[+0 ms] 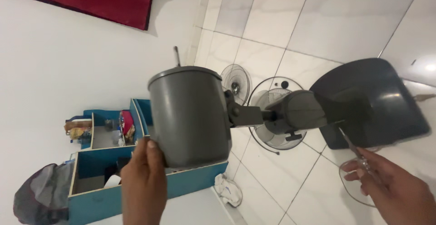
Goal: The person uses a screwdriver to remove screws from the motor housing and stand of a disassembled standing fan. They manipulate the motor and stand components to access fasteners, then proceed to unscrew parts of the motor assembly.
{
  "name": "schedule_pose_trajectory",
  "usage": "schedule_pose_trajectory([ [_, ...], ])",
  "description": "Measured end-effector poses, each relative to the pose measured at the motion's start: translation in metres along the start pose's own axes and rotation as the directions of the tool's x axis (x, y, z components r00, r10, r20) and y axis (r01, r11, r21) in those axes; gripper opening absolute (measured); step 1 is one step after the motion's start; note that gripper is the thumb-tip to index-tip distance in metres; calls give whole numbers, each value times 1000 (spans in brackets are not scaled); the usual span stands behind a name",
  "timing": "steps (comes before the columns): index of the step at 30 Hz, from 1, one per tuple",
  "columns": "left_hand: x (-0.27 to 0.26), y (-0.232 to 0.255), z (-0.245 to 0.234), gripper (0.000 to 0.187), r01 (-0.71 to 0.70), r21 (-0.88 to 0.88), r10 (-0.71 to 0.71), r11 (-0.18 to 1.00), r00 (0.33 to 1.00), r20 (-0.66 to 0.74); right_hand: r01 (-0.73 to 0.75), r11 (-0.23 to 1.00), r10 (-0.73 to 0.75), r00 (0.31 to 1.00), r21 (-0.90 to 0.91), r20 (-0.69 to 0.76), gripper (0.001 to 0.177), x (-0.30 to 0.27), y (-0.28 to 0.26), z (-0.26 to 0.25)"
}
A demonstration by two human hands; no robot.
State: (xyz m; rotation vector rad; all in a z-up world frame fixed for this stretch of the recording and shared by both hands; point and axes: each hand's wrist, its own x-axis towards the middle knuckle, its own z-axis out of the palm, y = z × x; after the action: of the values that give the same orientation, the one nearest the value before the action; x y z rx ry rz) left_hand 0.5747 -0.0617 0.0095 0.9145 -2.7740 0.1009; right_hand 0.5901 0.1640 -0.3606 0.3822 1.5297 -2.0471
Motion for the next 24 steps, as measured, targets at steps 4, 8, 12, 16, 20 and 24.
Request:
schedule_pose_trajectory([
  [4, 10, -40, 10, 36, -25, -132, 13, 991, 996, -88, -98, 995, 99, 995, -31, 13, 55, 1, -3, 9],
  [8, 23, -91, 11, 37, -101, -39, 92, 994, 979, -179, 262, 957, -277, 952, 122, 132, 59, 2, -17, 34],
  [12, 36, -127, 34, 28, -1, -135, -28, 991, 977, -212, 258, 952, -288, 935, 163, 207, 59, 17, -36, 55],
  [16, 22, -160, 82, 23, 112, -253, -158, 961, 973, -168, 296, 955, -296, 955, -26, 13, 47, 42, -28, 58],
  [20, -7, -167, 137, 25, 211, -397, -258, 893, 964, -67, 619, 776, -631, 764, -124, -137, 44, 61, -10, 55],
  [24, -49, -114, 216, 32, 281, -490, -256, 825, 959, 119, 521, 853, -521, 853, -27, 6, 51, 70, -3, 53],
])
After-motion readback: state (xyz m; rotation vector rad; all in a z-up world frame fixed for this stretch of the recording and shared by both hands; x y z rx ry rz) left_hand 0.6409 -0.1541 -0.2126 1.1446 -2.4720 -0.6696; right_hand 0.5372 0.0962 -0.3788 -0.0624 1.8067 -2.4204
